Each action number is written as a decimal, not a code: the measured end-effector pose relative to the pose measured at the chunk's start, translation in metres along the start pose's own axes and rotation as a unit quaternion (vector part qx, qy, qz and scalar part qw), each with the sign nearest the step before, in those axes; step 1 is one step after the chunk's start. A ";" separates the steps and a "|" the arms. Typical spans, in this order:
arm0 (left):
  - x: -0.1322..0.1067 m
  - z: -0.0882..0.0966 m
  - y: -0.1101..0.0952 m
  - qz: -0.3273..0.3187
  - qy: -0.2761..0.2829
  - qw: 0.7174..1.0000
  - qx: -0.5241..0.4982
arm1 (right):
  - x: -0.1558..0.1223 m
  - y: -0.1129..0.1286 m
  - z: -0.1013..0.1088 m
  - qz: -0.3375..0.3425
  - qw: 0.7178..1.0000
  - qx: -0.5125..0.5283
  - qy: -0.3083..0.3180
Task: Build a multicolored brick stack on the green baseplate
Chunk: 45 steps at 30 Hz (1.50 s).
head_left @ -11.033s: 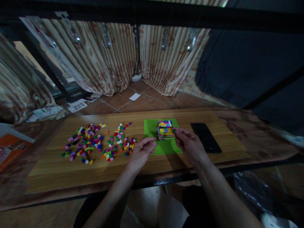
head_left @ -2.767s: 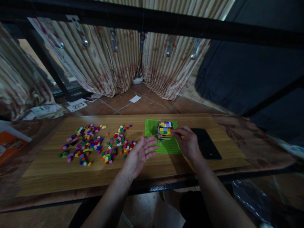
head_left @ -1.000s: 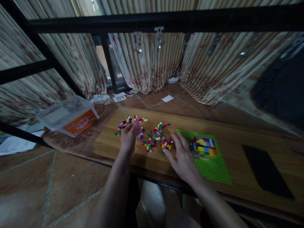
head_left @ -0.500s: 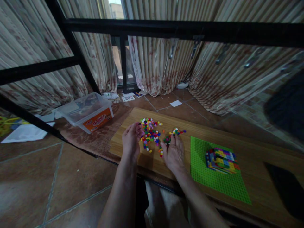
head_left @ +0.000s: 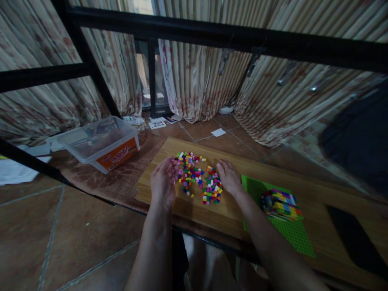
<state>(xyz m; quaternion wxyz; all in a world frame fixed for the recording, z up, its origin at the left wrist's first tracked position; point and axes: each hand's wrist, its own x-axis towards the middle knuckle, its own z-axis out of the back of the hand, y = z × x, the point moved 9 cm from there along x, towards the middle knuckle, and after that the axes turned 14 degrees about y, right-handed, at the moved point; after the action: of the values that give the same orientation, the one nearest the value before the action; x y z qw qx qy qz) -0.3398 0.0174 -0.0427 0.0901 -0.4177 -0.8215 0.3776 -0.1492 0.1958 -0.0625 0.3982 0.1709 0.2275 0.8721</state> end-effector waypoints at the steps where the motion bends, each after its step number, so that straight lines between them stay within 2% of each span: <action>1: 0.000 0.000 0.000 0.001 0.001 1.000 0.000 | -0.002 0.008 -0.005 0.021 1.000 0.001 0.015; 5: -0.001 -0.003 0.002 0.005 0.016 1.000 0.009 | -0.017 0.040 -0.017 0.085 0.994 0.039 0.064; 9: -0.001 -0.003 0.006 0.018 0.016 1.000 0.014 | -0.032 0.056 -0.018 0.099 0.985 0.110 0.088; 12: -0.001 -0.005 0.009 0.017 0.023 1.000 0.007 | -0.037 0.048 -0.014 0.075 0.979 0.170 0.089; 15: 0.000 -0.009 0.012 0.017 0.035 0.999 0.001 | -0.033 0.024 -0.004 0.008 0.978 0.202 0.043; 18: -0.001 -0.013 0.015 0.021 0.037 0.999 -0.004 | -0.020 0.015 0.002 -0.046 0.987 0.153 0.033; 21: -0.001 -0.016 0.018 0.027 0.035 0.999 -0.005 | -0.001 0.032 -0.003 -0.045 0.993 0.050 0.102; 24: -0.001 -0.018 0.019 0.027 0.039 0.999 -0.003 | 0.016 0.049 -0.012 -0.056 0.984 -0.031 0.168; 28: 0.000 -0.018 0.020 0.029 0.044 0.999 0.000 | 0.033 0.056 -0.019 -0.081 0.978 -0.059 0.185; 33: 0.000 -0.019 0.019 0.027 0.050 0.998 0.006 | 0.043 0.051 -0.021 -0.089 0.977 -0.051 0.186; 38: 0.001 -0.024 0.024 0.037 0.060 0.997 0.025 | 0.038 0.043 -0.004 -0.081 0.984 0.025 0.156; 40: 0.000 -0.031 0.029 0.047 0.078 0.994 0.059 | 0.028 0.039 0.009 -0.077 0.986 0.067 0.133; 42: -0.004 -0.043 0.040 0.064 0.110 0.986 0.108 | 0.013 0.038 0.024 -0.064 0.981 0.154 0.104; 44: -0.011 -0.062 0.056 0.090 0.157 0.973 0.141 | -0.007 0.037 0.041 -0.031 0.936 0.347 0.054; 45: -0.017 -0.073 0.067 0.107 0.187 0.965 0.146 | -0.018 0.036 0.049 -0.019 0.913 0.406 0.027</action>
<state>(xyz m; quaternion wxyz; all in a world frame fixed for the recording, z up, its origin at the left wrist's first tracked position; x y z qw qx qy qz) -0.2543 0.0689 -0.0354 0.2618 -0.5486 -0.6763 0.4161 -0.1366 0.1745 -0.0042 0.3044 0.2897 0.5763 0.7009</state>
